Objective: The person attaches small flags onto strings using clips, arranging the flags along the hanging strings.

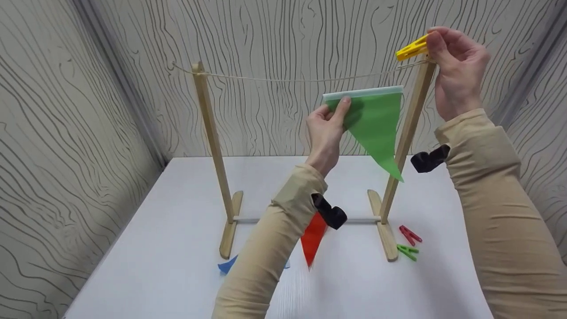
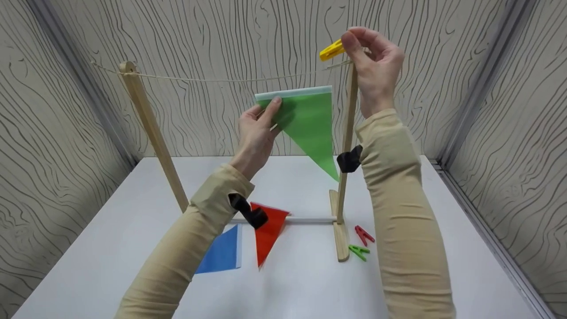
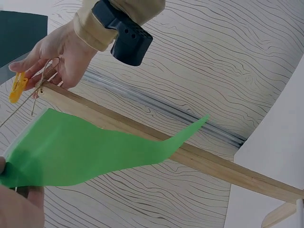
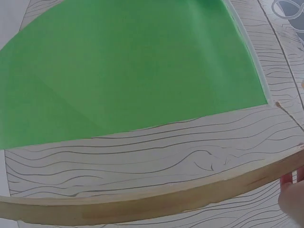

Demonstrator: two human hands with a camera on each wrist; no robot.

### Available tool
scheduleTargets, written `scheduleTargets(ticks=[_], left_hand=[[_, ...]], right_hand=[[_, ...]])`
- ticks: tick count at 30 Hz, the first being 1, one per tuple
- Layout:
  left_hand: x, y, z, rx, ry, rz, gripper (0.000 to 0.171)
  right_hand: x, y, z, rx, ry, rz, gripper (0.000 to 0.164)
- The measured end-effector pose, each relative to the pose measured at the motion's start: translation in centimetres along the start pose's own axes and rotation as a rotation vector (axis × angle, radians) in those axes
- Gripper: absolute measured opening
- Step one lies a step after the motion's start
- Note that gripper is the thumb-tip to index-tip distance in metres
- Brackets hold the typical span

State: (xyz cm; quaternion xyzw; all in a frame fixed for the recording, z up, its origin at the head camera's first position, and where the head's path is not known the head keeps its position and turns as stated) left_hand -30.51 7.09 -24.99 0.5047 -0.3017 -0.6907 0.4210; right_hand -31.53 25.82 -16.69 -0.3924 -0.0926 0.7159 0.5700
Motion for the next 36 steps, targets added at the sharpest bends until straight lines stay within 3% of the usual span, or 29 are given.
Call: scheduleTargets(ticks=[6,16,23,29,36], left_hand=[[-0.5,0.3,0.3,0.015,0.001,0.011,0.027],[-1.0,0.8,0.3,0.001,-0.015,0.016,0.029],[-1.3,1.1,0.4,0.006,-0.004,-0.006,0.029],[-1.4,1.3,0.5,-0.006,-0.003,0.034,0.029],[-1.5,1.6,0.7,-0.028,0.003,0.063,0.028]], right_hand=[[-0.1,0.3,0.3,0.004,-0.067,-0.083,0.017],[-0.2,0.4,0.3,-0.01,-0.101,-0.149,0.01],[-0.2,0.4,0.2,0.056,-0.123,-0.206,0.007],[-0.3,0.2,0.5,0.102,-0.132,-0.27,0.01],[-0.6,-0.2,1.0,0.095,-0.135,-0.393,0.01]])
Point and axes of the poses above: each hand's wrist, its own z-axis towards the middle knuckle, its own x-axis out of the back of the hand, y = z × x, the point moved 1 cm from there along z, towards the middle knuckle, and after that the axes turned 2 degrees about -y, right-handed, at the moved point
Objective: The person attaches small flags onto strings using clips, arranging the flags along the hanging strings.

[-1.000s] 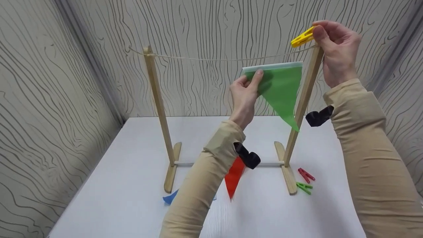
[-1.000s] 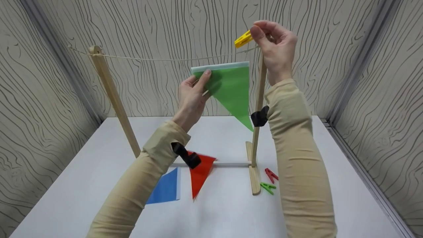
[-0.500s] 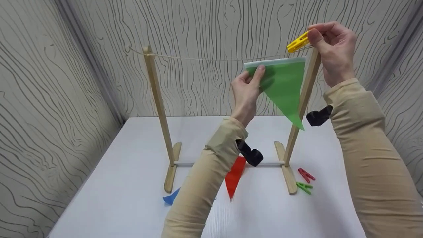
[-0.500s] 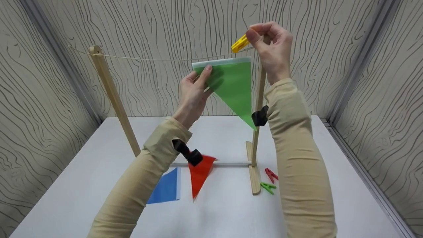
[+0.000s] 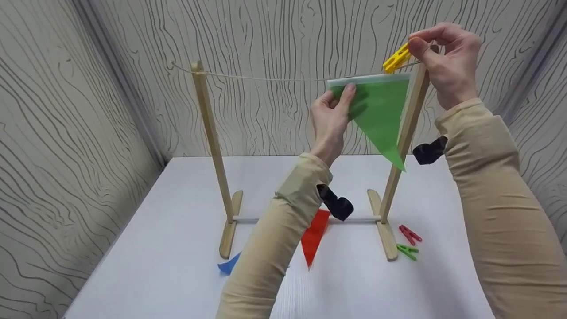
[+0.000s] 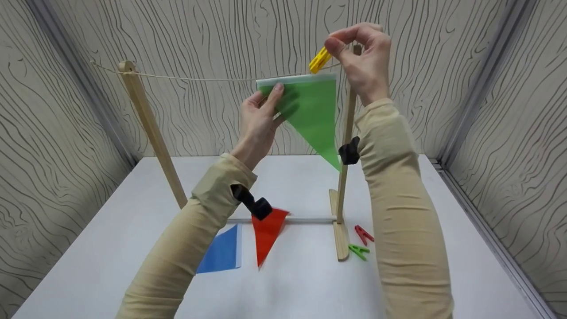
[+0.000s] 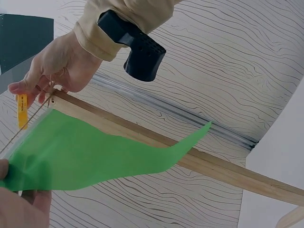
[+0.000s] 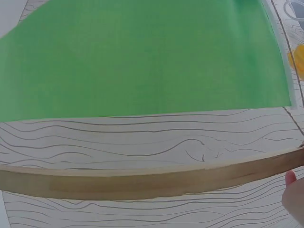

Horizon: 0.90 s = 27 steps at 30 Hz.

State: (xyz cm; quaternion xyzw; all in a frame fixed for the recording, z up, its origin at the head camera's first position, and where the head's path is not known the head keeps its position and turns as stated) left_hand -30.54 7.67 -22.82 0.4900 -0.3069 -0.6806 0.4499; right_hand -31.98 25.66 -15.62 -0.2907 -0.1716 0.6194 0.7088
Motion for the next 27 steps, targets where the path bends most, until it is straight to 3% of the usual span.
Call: scheduleTargets(ticks=[6,13,24,27], left_hand=[[-0.27,0.12,0.1,-0.011,-0.008,-0.013,0.027],[-0.45,0.06,0.2,0.0,0.003,-0.008,0.026],[-0.83,0.17,0.1,-0.001,0.016,0.02,0.026],[-0.9,0.23,0.01,-0.009,0.01,0.036,0.026]], right_hand=[[-0.36,-0.3,0.18,-0.052,-0.021,-0.188,0.009],[-0.55,-0.55,0.17,-0.055,-0.043,-0.27,0.007],[-0.92,-0.85,0.28,-0.002,-0.097,-0.432,0.009],[-1.05,-0.94,0.23,0.038,-0.108,-0.479,0.017]])
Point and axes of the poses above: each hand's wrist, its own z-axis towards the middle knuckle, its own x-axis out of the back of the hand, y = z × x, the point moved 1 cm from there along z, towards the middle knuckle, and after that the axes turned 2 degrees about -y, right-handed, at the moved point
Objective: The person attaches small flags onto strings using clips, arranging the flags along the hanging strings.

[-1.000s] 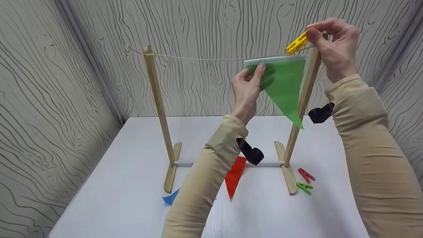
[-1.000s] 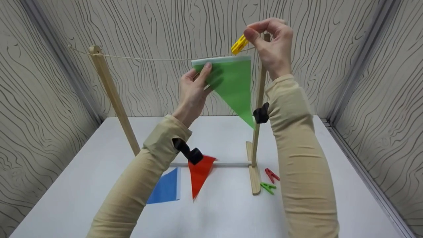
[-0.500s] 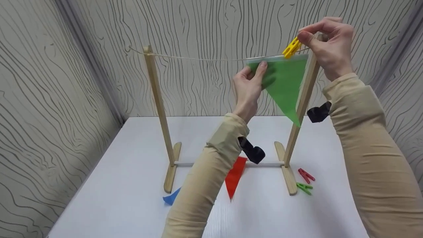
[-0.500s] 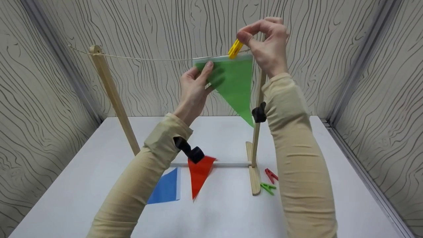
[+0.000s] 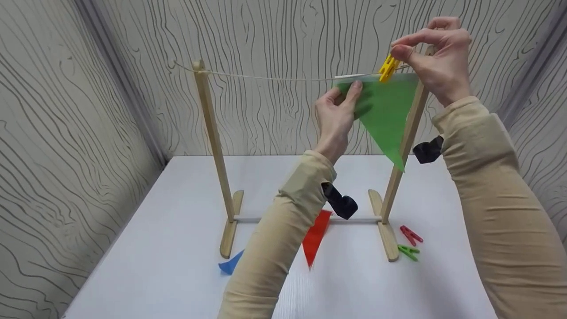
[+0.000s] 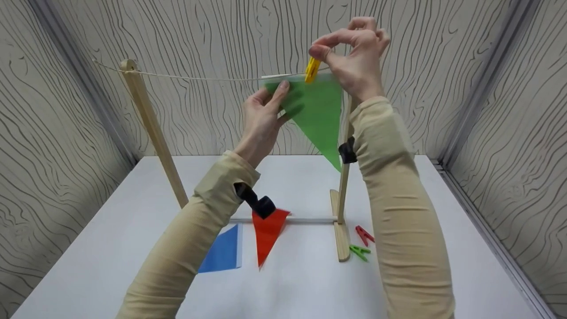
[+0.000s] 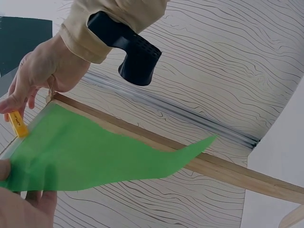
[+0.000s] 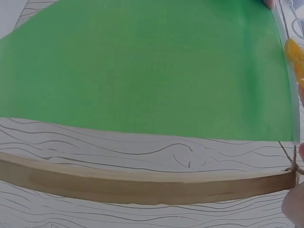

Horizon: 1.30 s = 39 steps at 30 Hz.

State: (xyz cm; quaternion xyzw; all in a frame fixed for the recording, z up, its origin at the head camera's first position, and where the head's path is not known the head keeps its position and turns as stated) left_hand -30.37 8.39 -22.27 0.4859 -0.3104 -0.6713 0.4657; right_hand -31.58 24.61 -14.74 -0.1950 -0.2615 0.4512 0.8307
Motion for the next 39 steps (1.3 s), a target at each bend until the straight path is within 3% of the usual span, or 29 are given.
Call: scheduleTargets(ticks=[9,21,30,36,39], left_hand=[[-0.1,0.2,-0.1,0.011,-0.015,-0.01,0.027],[-0.1,0.2,-0.1,0.015,-0.036,-0.039,0.027],[0.2,0.0,0.0,0.034,-0.063,-0.063,0.029],[0.8,-0.3,-0.2,0.062,-0.089,-0.069,0.042],[1.0,-0.4,-0.3,0.064,-0.1,-0.074,0.047]], right_hand=[[0.0,-0.2,-0.4,0.08,-0.042,-0.07,0.028],[0.5,0.0,-0.5,0.024,-0.153,-0.084,0.03],[0.7,0.6,-0.8,0.027,-0.13,-0.076,0.035],[0.7,1.1,-1.4,0.008,-0.113,-0.068,0.04],[0.7,1.1,-1.7,0.038,-0.109,-0.07,0.04]])
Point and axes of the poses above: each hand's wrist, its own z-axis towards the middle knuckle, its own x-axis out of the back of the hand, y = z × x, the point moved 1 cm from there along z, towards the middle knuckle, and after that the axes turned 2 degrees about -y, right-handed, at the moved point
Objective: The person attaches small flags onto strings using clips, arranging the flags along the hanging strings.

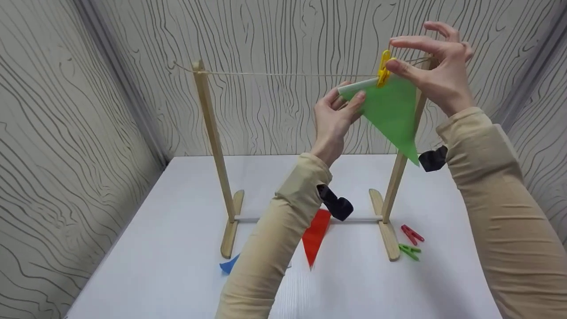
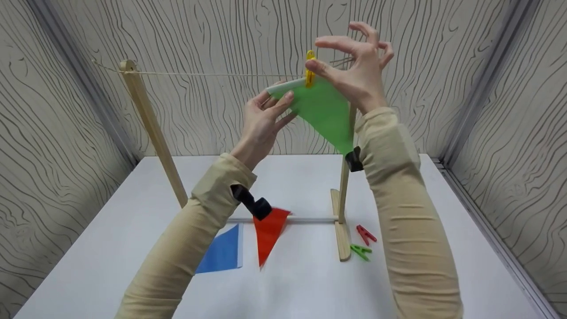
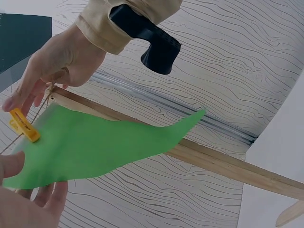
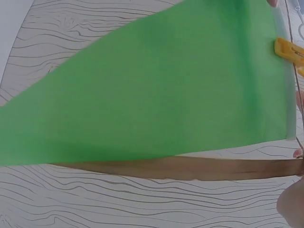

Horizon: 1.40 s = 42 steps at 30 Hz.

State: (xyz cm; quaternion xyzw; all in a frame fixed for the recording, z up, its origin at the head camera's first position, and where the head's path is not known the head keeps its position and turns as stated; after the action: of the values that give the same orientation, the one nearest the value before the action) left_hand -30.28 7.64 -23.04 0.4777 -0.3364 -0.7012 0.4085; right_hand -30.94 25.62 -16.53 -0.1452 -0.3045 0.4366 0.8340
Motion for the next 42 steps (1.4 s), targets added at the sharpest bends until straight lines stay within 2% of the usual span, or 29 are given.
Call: scheduleTargets(ticks=[4,8,11,19,29,36,42], left_hand=[[0.2,-0.1,-0.2,-0.002,-0.009,0.004,0.047],[0.3,-0.1,-0.1,-0.012,0.009,0.011,0.035],[0.2,0.0,0.0,-0.02,0.024,0.013,0.028],[0.1,0.3,0.3,-0.021,0.052,0.003,0.029],[0.0,0.6,0.2,-0.051,0.064,0.042,0.029],[0.5,0.3,0.2,-0.056,0.028,0.035,0.031],[1.9,-0.4,-0.2,-0.034,-0.023,0.077,0.038]], right_hand=[[-0.1,-0.1,-0.4,0.054,0.011,0.013,0.042],[-0.3,-0.1,-0.5,0.062,0.018,0.01,0.042],[-0.4,-0.2,-0.4,0.042,0.009,-0.002,0.036],[-0.4,-0.3,0.0,-0.078,-0.011,0.015,0.029],[-0.4,-0.5,0.0,-0.09,-0.017,0.008,0.027],[-0.4,0.2,-0.3,-0.048,-0.012,0.069,0.035],[-0.3,0.7,-0.8,-0.026,-0.008,0.146,0.044]])
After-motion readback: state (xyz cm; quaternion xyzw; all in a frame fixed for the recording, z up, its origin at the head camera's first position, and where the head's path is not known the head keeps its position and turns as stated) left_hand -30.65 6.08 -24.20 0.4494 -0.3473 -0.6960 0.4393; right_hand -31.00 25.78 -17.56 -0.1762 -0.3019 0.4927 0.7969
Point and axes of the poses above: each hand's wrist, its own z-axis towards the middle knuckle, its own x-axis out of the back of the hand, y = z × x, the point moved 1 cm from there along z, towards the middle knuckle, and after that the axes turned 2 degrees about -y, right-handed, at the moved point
